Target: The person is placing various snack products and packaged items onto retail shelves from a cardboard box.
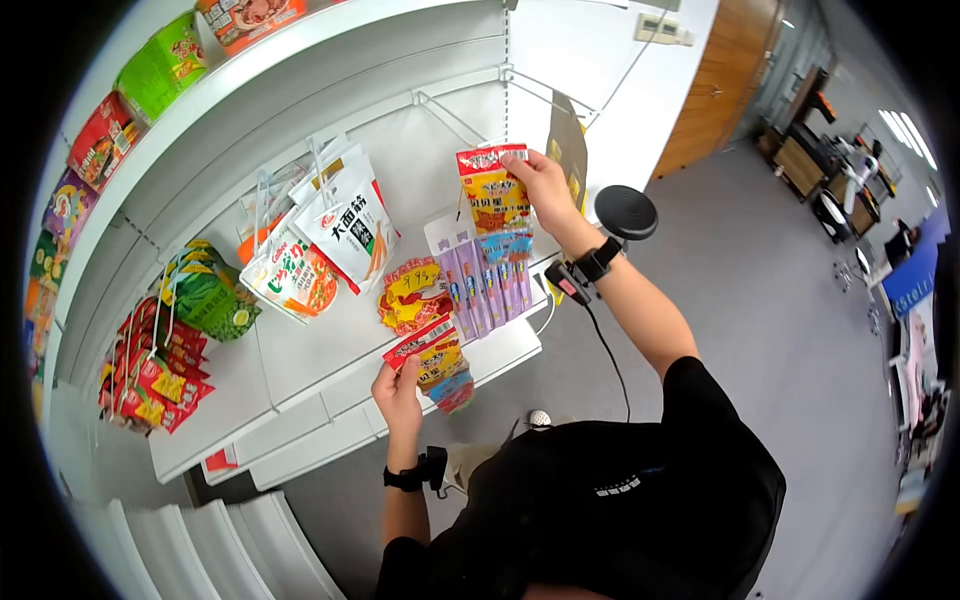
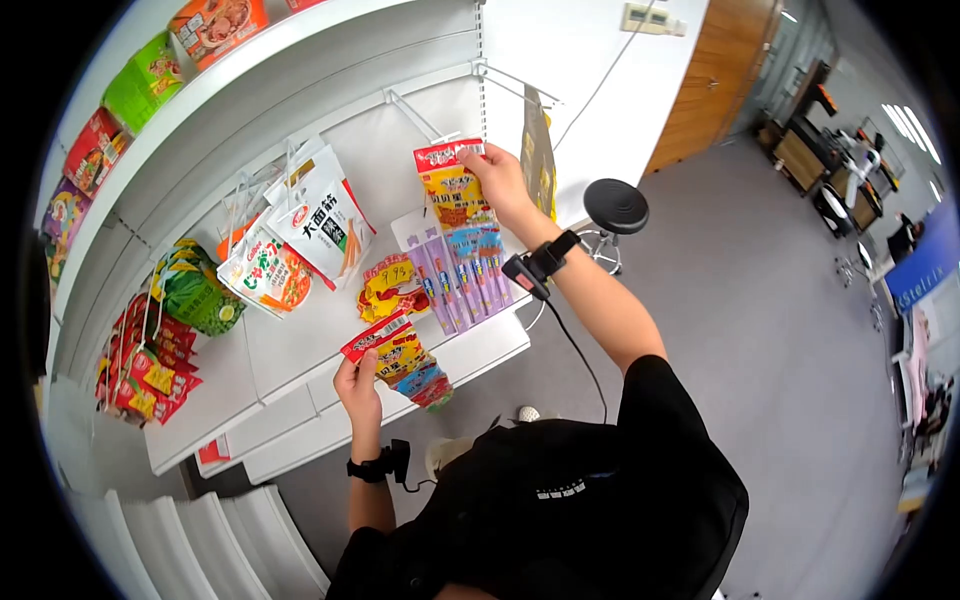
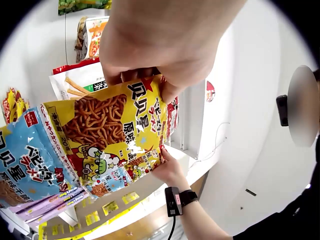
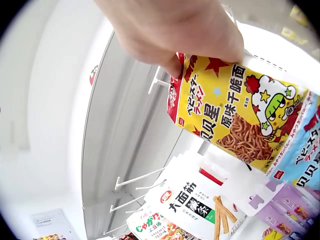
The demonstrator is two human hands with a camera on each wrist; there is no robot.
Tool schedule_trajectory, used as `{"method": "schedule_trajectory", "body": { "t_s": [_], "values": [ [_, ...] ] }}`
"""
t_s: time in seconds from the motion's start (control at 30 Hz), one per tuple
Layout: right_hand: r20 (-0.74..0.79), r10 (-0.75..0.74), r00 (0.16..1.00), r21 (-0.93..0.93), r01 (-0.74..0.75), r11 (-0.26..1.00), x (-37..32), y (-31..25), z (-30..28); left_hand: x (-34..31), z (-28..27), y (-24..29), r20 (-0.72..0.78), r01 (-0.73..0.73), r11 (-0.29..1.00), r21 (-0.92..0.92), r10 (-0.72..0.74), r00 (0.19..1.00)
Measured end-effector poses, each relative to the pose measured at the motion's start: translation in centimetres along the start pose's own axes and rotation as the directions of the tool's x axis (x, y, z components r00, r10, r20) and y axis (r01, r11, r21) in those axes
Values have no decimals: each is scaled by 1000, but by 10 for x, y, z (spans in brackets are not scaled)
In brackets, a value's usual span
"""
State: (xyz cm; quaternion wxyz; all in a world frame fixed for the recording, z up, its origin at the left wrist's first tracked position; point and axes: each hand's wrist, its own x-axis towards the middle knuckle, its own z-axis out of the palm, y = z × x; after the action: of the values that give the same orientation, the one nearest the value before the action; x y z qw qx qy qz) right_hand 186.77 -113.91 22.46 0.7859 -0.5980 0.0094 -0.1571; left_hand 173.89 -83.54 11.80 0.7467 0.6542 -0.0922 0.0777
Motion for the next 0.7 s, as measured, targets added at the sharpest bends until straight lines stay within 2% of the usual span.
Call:
{"method": "schedule_trajectory", "body": {
  "t_s": [0.13,0.17,0.33,0.4,0.43,0.57,0.7],
  "values": [
    [91,23,996,9,-23,1000,29,6,-11,-24,25,5,-142,22,999,30,-17,990],
    [100,-4,995,-45,9,999,38,19,-15,-31,27,5,-166,24,999,42,-16,986],
    [146,35,989,23,-39,999,38,19,-21,-50,53,9,-287,37,995,89,-10,958],
    [151,36,988,17,-39,999,38,22,-23,-52,62,10,-303,52,996,75,-27,953],
    [147,-11,989,6,10,1000,41,21,-21,-47,65,8,-299,50,996,74,-26,954],
    [200,33,979,27,-40,999,53,15,-23,-40,85,10,-280,44,995,91,-16,960],
    [218,76,973,-44,-68,997,59,25,-27,-38,102,19,-268,58,993,103,-28,963]
  ]
}}
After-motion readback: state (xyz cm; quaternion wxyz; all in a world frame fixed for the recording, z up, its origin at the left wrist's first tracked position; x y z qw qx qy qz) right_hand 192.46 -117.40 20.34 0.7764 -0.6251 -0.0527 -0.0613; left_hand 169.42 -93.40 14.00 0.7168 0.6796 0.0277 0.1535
